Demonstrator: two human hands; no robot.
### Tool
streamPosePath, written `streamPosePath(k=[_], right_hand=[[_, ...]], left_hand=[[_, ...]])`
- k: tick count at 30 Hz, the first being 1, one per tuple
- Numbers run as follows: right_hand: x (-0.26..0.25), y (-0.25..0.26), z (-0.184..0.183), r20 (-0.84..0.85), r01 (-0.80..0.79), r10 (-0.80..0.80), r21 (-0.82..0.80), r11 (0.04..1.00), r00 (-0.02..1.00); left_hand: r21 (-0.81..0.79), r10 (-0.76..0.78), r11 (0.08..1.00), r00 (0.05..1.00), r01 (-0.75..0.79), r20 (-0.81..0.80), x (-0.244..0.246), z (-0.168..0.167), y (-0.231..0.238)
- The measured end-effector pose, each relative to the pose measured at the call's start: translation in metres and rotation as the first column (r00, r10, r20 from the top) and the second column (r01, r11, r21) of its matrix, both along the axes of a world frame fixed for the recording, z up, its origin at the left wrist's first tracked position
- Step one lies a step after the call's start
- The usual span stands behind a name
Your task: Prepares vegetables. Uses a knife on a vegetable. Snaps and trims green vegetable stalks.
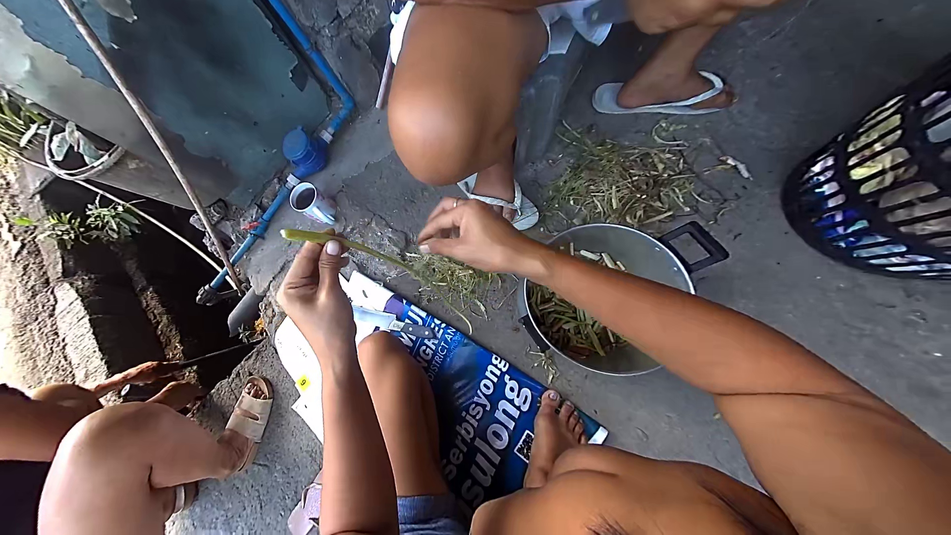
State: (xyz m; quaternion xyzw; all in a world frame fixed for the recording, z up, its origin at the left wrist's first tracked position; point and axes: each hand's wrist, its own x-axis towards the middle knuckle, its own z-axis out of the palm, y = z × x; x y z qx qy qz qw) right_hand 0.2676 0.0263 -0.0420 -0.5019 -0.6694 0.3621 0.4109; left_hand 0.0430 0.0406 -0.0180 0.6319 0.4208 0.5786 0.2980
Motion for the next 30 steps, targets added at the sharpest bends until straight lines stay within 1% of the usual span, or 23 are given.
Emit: streamPosePath(k=[2,4,5,8,11,13,14,17,21,25,30], right_hand=[[-0.017,-0.005,0.008,-0.089,0.029,-0.024,0.052,0.998,0.996],[-0.028,-0.01,0.012,-0.101,0.045,-0.04,0.048,0.998,0.994],[-0.032,-0.013,0.012,-0.09,0.061,-0.054,0.069,0.996,0.994],[-0.039,-0.019,0.01,-0.018,0.122,-0.121,0.225,0.967,0.992],[-0.038,-0.015,0.003,0.069,0.107,-0.14,0.359,0.927,0.988],[-0.035,-0.013,-0.001,0.107,0.083,-0.138,0.405,0.91,0.985],[-0.034,-0.014,-0.001,0.107,0.076,-0.128,0.397,0.915,0.986],[-0.031,-0.018,0.006,0.056,0.065,-0.084,0.285,0.956,0.995],[-0.025,-0.007,-0.007,0.045,0.033,-0.045,0.235,0.971,0.998],[-0.015,0.004,-0.031,0.119,0.027,-0.048,0.175,0.984,0.992],[0.01,0.02,-0.072,0.24,0.045,-0.034,-0.042,0.998,0.97]], left_hand=[[-0.001,-0.025,1.0,1.0,0.025,-0.002,0.006,0.0,-0.004],[0.005,-0.047,0.999,0.999,0.047,-0.001,0.009,0.0,-0.007],[0.009,-0.053,0.999,0.999,0.053,-0.003,0.011,0.0,-0.008],[0.001,-0.05,0.999,0.999,0.05,-0.014,0.013,0.0,-0.012],[0.008,-0.051,0.999,0.998,0.052,-0.038,0.013,-0.001,-0.013],[0.018,-0.064,0.998,0.997,0.065,-0.038,0.012,-0.001,-0.013],[0.019,-0.071,0.997,0.997,0.072,-0.039,0.012,-0.001,-0.013],[0.013,-0.085,0.996,0.995,0.086,-0.049,0.011,0.001,-0.013],[0.03,-0.09,0.995,0.994,0.092,-0.058,0.006,0.0,-0.01],[0.033,-0.009,0.999,1.0,0.009,-0.023,-0.005,0.003,-0.006],[0.057,0.139,0.988,0.99,-0.141,0.026,-0.025,0.011,0.004]])
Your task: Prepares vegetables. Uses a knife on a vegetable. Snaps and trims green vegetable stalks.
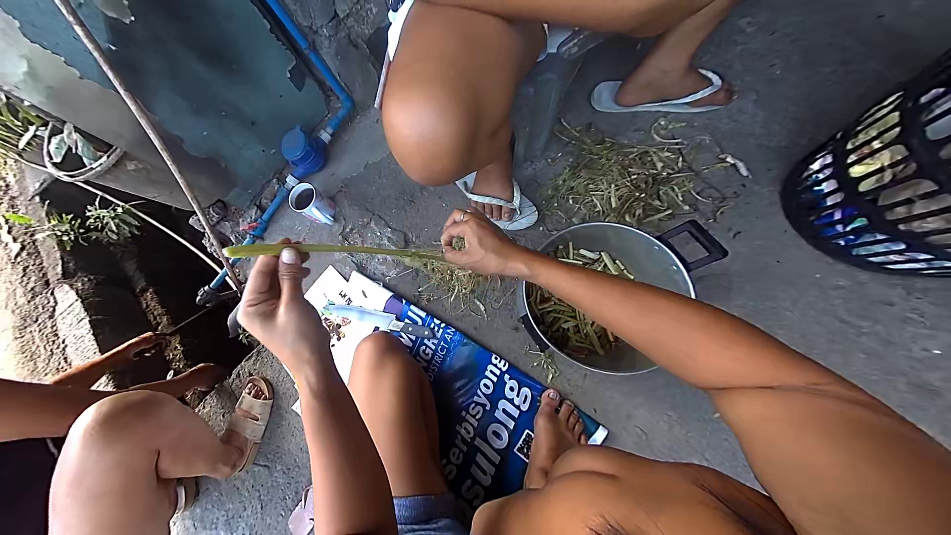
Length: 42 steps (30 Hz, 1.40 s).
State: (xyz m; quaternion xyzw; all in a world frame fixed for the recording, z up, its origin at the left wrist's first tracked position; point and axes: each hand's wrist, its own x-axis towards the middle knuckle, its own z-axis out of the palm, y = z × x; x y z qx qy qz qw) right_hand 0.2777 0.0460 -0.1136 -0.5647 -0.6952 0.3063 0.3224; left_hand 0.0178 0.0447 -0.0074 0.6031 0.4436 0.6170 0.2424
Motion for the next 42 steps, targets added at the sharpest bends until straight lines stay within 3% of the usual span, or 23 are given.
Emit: streamPosePath(k=[5,10,13,17,23,32,37,42], right_hand=[[0.02,0.009,-0.033,0.057,0.046,-0.035,-0.191,0.981,0.998],[0.018,0.008,-0.009,-0.032,0.14,-0.152,-0.241,0.96,0.988],[0.005,-0.003,0.027,-0.188,0.176,-0.196,-0.116,0.977,0.962],[-0.026,-0.021,0.054,-0.351,0.21,-0.138,0.177,0.961,0.926],[-0.062,-0.036,0.069,-0.289,0.204,-0.079,0.435,0.877,0.954],[-0.065,-0.035,0.071,-0.246,0.192,-0.075,0.498,0.846,0.966],[-0.06,-0.035,0.071,-0.147,0.121,-0.054,0.495,0.86,0.988],[-0.06,-0.035,0.062,-0.041,0.078,-0.067,0.593,0.801,0.997]], left_hand=[[0.011,0.108,0.994,0.994,-0.109,0.026,-0.014,0.006,0.005],[-0.006,0.059,0.998,0.998,-0.059,0.013,-0.004,0.006,0.003],[-0.032,-0.004,0.999,1.0,0.003,-0.009,0.005,0.006,0.002],[-0.041,-0.063,0.997,0.998,0.062,-0.016,0.017,0.002,0.001],[-0.034,-0.083,0.996,0.996,0.082,-0.025,0.034,0.005,-0.006],[-0.049,-0.137,0.99,0.99,0.135,-0.038,0.045,0.007,-0.016],[-0.056,-0.154,0.987,0.985,0.149,-0.083,0.046,0.005,-0.018],[-0.057,-0.114,0.992,0.989,0.109,-0.096,0.043,0.0,-0.016]])
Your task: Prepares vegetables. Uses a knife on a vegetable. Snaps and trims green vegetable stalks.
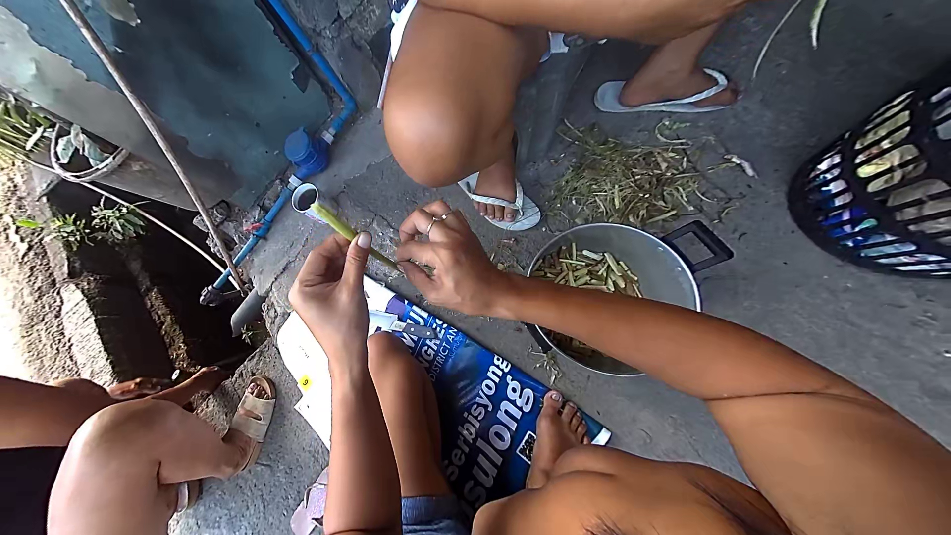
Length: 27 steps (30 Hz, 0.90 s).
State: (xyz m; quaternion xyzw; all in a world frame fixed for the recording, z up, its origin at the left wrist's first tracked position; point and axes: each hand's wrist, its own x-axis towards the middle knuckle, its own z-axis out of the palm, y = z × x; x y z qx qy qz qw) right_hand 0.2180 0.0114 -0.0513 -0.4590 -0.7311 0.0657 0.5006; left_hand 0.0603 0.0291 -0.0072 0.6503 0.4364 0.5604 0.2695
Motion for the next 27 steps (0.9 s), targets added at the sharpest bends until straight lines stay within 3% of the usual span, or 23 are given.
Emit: streamPosePath(k=[9,12,15,17,19,21,24,27], right_hand=[[0.014,0.006,-0.04,-0.04,-0.024,0.018,-0.172,0.985,0.999],[0.03,0.011,-0.061,0.007,0.016,-0.015,-0.313,0.95,1.0],[0.048,0.016,-0.076,0.096,0.084,-0.039,-0.522,0.849,0.995],[0.062,0.024,-0.08,0.202,0.159,-0.029,-0.662,0.732,0.979],[0.071,0.031,-0.081,0.281,0.229,-0.019,-0.739,0.633,0.96],[0.071,0.035,-0.077,0.292,0.266,-0.054,-0.76,0.593,0.955],[0.055,0.023,-0.056,0.078,0.173,-0.162,-0.663,0.728,0.984],[0.021,0.004,-0.03,-0.16,0.033,-0.103,-0.392,0.919,0.982]], left_hand=[[0.016,0.105,0.994,0.992,-0.106,0.075,-0.025,0.007,0.011],[0.031,0.152,0.987,0.981,-0.156,0.117,-0.037,0.014,0.014],[0.052,0.213,0.973,0.965,-0.224,0.155,-0.049,0.018,0.017],[0.055,0.257,0.962,0.952,-0.269,0.166,-0.057,0.02,0.018],[0.05,0.287,0.953,0.942,-0.299,0.177,-0.061,0.021,0.018],[0.042,0.299,0.949,0.935,-0.312,0.189,-0.061,0.02,0.017],[0.041,0.289,0.952,0.938,-0.302,0.19,-0.052,0.018,0.014],[0.044,0.263,0.96,0.946,-0.276,0.192,-0.041,0.015,0.012]])
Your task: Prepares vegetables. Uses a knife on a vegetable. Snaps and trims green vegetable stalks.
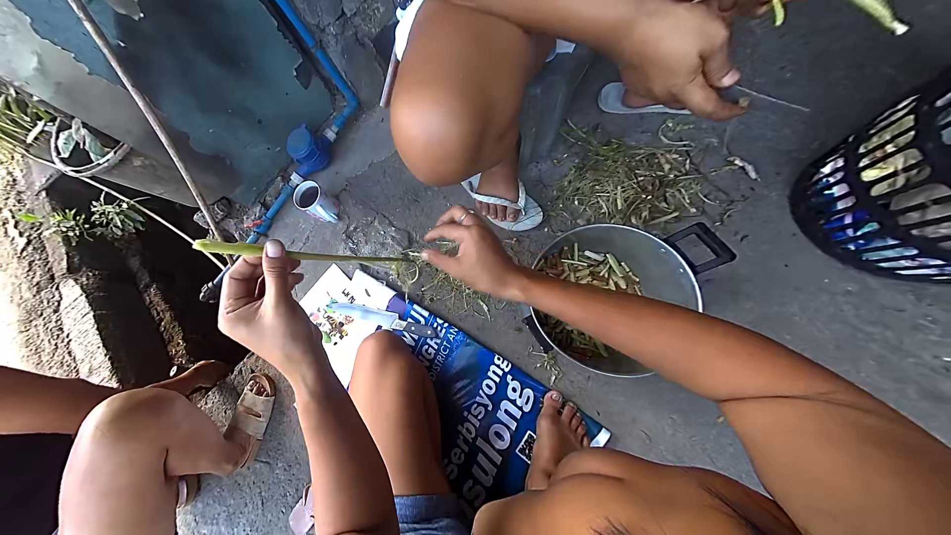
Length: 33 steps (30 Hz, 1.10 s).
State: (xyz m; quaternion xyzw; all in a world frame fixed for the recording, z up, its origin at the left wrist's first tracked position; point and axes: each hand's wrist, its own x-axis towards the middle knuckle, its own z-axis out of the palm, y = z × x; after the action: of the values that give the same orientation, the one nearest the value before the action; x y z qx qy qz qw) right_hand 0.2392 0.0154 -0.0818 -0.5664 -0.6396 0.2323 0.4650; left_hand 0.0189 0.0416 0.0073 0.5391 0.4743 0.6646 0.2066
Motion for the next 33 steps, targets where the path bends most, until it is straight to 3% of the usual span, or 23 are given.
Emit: streamPosePath(k=[3,6,13,17,21,26,30,33], right_hand=[[-0.026,-0.005,0.012,0.014,-0.034,0.031,0.244,0.969,0.999],[-0.038,-0.002,0.017,0.108,-0.022,-0.022,0.388,0.921,0.994],[-0.031,0.004,0.014,0.134,-0.079,0.028,0.391,0.917,0.991],[-0.018,0.006,0.004,0.116,-0.064,0.032,0.282,0.957,0.993],[0.02,0.023,-0.032,0.121,-0.034,0.038,-0.037,0.999,0.992],[0.069,0.038,-0.075,0.259,0.069,0.034,-0.379,0.923,0.965],[0.087,0.043,-0.088,0.305,0.15,0.009,-0.495,0.856,0.952],[0.081,0.043,-0.074,0.144,0.097,-0.027,-0.507,0.856,0.989]], left_hand=[[0.017,-0.04,0.999,0.999,0.04,-0.008,0.009,-0.003,-0.002],[0.02,-0.07,0.997,0.997,0.07,-0.019,0.018,-0.004,-0.008],[0.036,-0.139,0.989,0.988,0.141,-0.063,0.022,-0.007,-0.011],[0.03,-0.124,0.991,0.988,0.127,-0.088,0.011,-0.006,-0.009],[0.051,-0.048,0.997,0.997,0.051,-0.063,-0.023,0.006,-0.003],[-0.014,0.056,0.998,0.998,-0.055,0.017,-0.067,0.022,-0.008],[-0.032,0.083,0.996,0.994,-0.081,0.075,-0.079,0.025,-0.008],[-0.067,0.048,0.997,0.993,-0.041,0.107,-0.068,0.023,-0.009]])
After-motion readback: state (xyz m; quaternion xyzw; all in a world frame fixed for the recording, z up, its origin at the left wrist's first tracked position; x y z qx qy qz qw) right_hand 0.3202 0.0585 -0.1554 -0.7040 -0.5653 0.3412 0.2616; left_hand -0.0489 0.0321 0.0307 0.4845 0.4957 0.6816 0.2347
